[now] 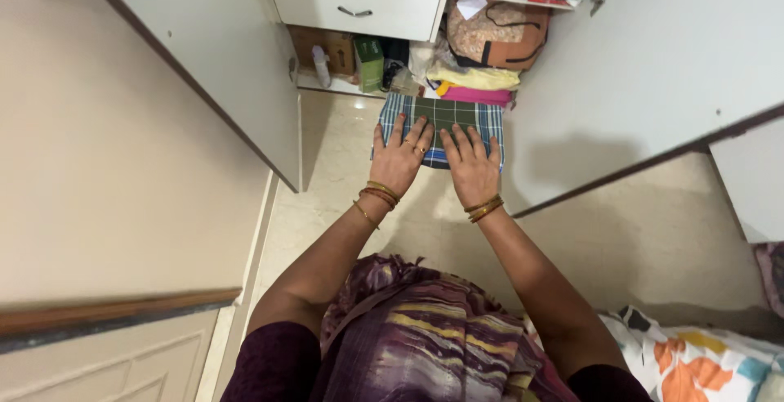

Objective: The person picks up folded pieces of fabric from a bed and places them onto a shelf in a closet.

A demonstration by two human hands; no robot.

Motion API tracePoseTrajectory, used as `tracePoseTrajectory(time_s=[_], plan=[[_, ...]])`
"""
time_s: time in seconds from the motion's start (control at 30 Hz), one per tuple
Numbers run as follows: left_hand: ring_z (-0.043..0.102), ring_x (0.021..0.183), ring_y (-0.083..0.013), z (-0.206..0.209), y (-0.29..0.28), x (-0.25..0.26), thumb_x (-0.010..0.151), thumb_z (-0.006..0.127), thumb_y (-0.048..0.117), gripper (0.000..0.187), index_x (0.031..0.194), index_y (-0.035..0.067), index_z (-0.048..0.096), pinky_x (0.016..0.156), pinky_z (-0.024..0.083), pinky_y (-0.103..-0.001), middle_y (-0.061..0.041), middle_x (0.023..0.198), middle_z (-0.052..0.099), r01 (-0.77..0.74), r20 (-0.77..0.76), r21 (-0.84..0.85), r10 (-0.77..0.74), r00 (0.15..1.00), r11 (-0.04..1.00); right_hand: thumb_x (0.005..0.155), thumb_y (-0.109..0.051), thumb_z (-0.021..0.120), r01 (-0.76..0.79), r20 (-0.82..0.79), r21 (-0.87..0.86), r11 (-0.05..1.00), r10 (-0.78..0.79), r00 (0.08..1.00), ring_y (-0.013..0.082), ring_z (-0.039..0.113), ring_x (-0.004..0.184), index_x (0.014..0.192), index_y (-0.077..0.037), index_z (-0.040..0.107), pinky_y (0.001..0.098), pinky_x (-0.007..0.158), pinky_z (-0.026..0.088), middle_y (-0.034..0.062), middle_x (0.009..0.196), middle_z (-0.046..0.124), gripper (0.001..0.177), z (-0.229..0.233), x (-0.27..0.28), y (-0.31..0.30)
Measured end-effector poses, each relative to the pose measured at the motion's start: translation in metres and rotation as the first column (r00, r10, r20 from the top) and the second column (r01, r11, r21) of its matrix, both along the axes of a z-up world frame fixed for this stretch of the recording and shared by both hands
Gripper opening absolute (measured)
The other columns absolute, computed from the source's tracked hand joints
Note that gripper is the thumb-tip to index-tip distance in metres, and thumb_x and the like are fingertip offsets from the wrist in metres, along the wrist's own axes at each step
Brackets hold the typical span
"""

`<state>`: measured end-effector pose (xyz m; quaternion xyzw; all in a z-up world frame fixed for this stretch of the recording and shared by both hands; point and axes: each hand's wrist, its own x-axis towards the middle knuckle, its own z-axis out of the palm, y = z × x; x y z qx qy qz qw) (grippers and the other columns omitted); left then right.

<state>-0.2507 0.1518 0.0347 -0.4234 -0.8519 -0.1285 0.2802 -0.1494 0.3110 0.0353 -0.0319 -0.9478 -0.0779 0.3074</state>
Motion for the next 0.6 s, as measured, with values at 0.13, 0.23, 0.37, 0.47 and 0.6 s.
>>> tracePoseTrajectory(time_s=[0.13,0.23,0.37,0.47,0.6], plan=[[0.051,0.139,-0.0320,0.005,0.035,-0.047,0.096,0.055,0.019,0.046,0.142,0.018,0.059,0.108,0.040,-0.066,0.000,0.149,0.056,0.019,-0.018,0.036,-0.019,1.000,0.999,0.096,-0.015,0.057,0.022,-0.007,0.015,1.000,-0.022,1.000,0.0270,0.057,0.132,0.142,-0.018,0.060,0.0603,0.109,0.040,0.0032,0.145,0.061,0.047,0.005,-0.047,0.034],[0.051,0.140,-0.0334,0.003,0.064,-0.086,0.098,0.055,0.019,0.045,0.143,0.017,0.059,0.109,0.040,-0.066,-0.001,0.150,0.055,0.040,-0.020,0.046,-0.039,0.999,0.998,0.097,-0.015,0.057,0.025,-0.027,-0.002,1.000,-0.025,0.999,0.0265,0.058,0.132,0.142,-0.018,0.061,0.0603,0.109,0.041,0.0029,0.144,0.061,0.045,0.002,-0.084,0.062],[0.048,0.141,-0.0330,0.001,0.108,-0.146,0.097,0.055,0.019,0.046,0.142,0.018,0.058,0.109,0.038,-0.069,0.000,0.151,0.054,0.069,-0.022,0.052,-0.068,0.997,0.996,0.098,-0.015,0.058,0.048,-0.057,0.014,0.999,-0.047,0.997,0.0268,0.058,0.132,0.141,-0.018,0.061,0.0606,0.109,0.041,0.0035,0.145,0.061,0.044,0.002,-0.140,0.102],[0.047,0.143,-0.0329,0.002,0.144,-0.210,0.097,0.055,0.018,0.046,0.143,0.018,0.057,0.110,0.039,-0.068,-0.001,0.153,0.053,0.095,-0.034,0.068,-0.092,0.995,0.993,0.098,-0.015,0.058,0.065,-0.098,0.053,0.996,-0.060,0.993,0.0269,0.058,0.133,0.142,-0.017,0.061,0.0604,0.109,0.041,0.0036,0.144,0.062,0.044,0.006,-0.199,0.137],[0.046,0.143,-0.0327,0.012,0.194,-0.298,0.092,0.055,0.015,0.053,0.144,0.019,0.058,0.110,0.038,-0.068,0.000,0.153,0.052,0.110,-0.017,0.051,-0.109,0.994,0.993,0.099,-0.014,0.057,0.071,-0.117,0.080,0.994,-0.061,0.991,0.0269,0.057,0.134,0.143,-0.016,0.061,0.0588,0.110,0.040,0.0051,0.145,0.062,0.044,0.019,-0.283,0.183]])
